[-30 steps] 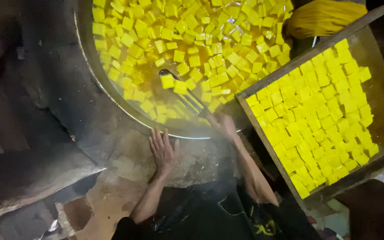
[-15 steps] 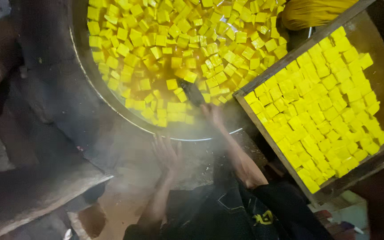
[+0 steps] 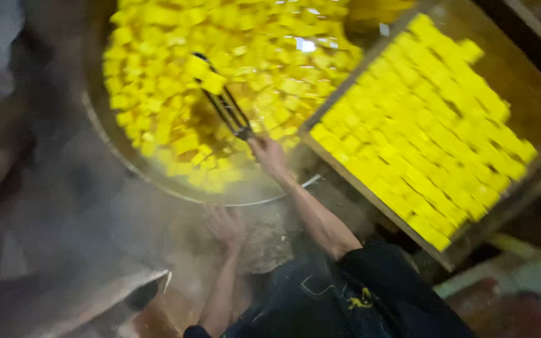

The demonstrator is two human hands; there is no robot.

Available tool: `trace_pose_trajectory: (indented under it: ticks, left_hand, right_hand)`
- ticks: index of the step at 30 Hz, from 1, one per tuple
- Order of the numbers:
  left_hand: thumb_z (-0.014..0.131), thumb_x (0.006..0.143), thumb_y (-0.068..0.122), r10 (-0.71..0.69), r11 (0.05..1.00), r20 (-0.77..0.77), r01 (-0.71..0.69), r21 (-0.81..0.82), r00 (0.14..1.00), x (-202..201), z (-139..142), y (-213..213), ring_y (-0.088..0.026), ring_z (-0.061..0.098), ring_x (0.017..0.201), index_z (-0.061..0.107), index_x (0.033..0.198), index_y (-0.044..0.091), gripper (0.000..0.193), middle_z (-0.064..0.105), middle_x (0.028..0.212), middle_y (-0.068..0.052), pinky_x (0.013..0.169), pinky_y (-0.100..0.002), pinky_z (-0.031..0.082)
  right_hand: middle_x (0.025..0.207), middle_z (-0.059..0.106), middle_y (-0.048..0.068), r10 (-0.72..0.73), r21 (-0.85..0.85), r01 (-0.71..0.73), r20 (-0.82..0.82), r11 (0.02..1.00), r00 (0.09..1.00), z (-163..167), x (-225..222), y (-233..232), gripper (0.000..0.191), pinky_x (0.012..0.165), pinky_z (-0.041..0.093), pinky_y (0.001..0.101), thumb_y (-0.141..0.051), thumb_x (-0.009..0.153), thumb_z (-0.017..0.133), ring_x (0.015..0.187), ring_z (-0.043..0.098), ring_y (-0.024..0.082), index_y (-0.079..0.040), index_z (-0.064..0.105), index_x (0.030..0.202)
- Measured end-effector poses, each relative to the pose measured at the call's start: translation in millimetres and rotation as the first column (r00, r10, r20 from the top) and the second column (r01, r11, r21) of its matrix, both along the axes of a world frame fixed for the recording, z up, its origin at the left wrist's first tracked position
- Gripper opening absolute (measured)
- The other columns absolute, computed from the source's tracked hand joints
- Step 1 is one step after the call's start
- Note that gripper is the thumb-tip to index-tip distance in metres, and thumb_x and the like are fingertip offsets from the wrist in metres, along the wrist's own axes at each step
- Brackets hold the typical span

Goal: The person uses a slotted skimmer to scoop yellow tofu cubes from a large steaming vat of hot liquid and places them into a wooden tray, occasionally using a hand to arrange and level the cubes in the tray. The tray gradually fills with neatly arranged tofu as scooping continues.

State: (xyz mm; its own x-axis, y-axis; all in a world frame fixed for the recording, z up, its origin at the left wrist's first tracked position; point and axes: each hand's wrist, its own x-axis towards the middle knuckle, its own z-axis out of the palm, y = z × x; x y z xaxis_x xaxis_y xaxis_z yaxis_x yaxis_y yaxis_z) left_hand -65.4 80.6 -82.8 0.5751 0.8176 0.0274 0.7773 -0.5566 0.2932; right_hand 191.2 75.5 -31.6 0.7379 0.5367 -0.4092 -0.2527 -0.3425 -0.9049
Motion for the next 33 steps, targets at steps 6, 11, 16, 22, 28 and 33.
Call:
trace_pose_trajectory:
  ticks: [6,11,16,22,28,33]
  left_hand:
    - [0.055,0.099,0.036,-0.027,0.998,0.055,0.03,-0.053,0.998,-6.6,-0.6,-17.4,-0.048,0.031,0.15,0.046,0.151,-0.001,0.064,0.036,0.159,-0.03,0.123,-0.061,0.024]
    - [0.055,0.099,0.028,-0.062,0.997,0.222,0.071,-0.031,0.973,47.4,14.3,-13.5,-0.049,0.036,0.148,0.046,0.153,-0.001,0.062,0.038,0.159,-0.029,0.123,-0.059,0.027]
    - [0.069,0.099,0.023,-0.243,0.969,0.444,0.233,0.079,0.863,164.6,50.9,-9.3,-0.048,0.037,0.145,0.049,0.146,-0.002,0.057,0.042,0.153,-0.028,0.121,-0.06,0.028]
    - [0.071,0.097,0.02,-0.386,0.919,0.503,0.367,0.14,0.773,248.7,80.1,-6.2,-0.046,0.038,0.146,0.05,0.143,-0.001,0.055,0.042,0.155,-0.027,0.122,-0.057,0.029]
    - [0.071,0.097,0.021,-0.224,0.972,0.407,0.233,0.027,0.885,189.2,62.0,11.4,-0.045,0.037,0.147,0.049,0.144,-0.001,0.057,0.041,0.157,-0.025,0.122,-0.057,0.028]
    - [0.066,0.098,0.023,-0.102,0.995,0.326,0.096,0.033,0.94,96.1,37.2,20.1,-0.043,0.037,0.15,0.048,0.15,0.0,0.059,0.042,0.16,-0.022,0.127,-0.055,0.025]
  right_hand:
    - [0.076,0.067,0.002,-0.109,0.141,0.096,0.089,0.985,0.99,39.4,76.6,-132.7,0.033,0.059,0.052,0.0279,-0.033,0.103,0.067,0.065,0.061,0.009,-0.001,0.072,0.104]
    - [0.074,0.067,0.003,-0.284,-0.025,0.311,0.34,0.95,0.896,75.2,172.2,-286.1,0.03,0.055,0.05,0.0267,-0.03,0.101,0.066,0.06,0.06,0.009,-0.002,0.072,0.108]
    - [0.074,0.07,0.013,-0.157,-0.421,0.461,0.582,0.781,0.798,98.4,253.4,-360.7,0.047,0.063,0.052,0.0425,-0.047,0.1,0.065,0.065,0.067,0.024,-0.002,0.075,0.097]
    - [0.083,0.071,0.021,0.24,-0.61,0.449,0.729,0.652,0.641,90.5,306.9,-368.0,0.041,0.059,0.052,0.0472,-0.045,0.105,0.065,0.069,0.067,0.034,-0.004,0.071,0.108]
    - [0.09,0.071,0.014,0.469,-0.729,0.402,0.672,0.554,0.573,88.9,328.8,-366.5,0.031,0.056,0.054,0.0425,-0.037,0.105,0.067,0.069,0.069,0.026,-0.007,0.064,0.11]
    - [0.095,0.074,0.015,0.435,-0.542,0.48,0.84,0.69,0.323,107.7,326.6,-367.4,0.029,0.058,0.052,0.0443,-0.036,0.094,0.074,0.074,0.069,0.034,-0.012,0.07,0.111]
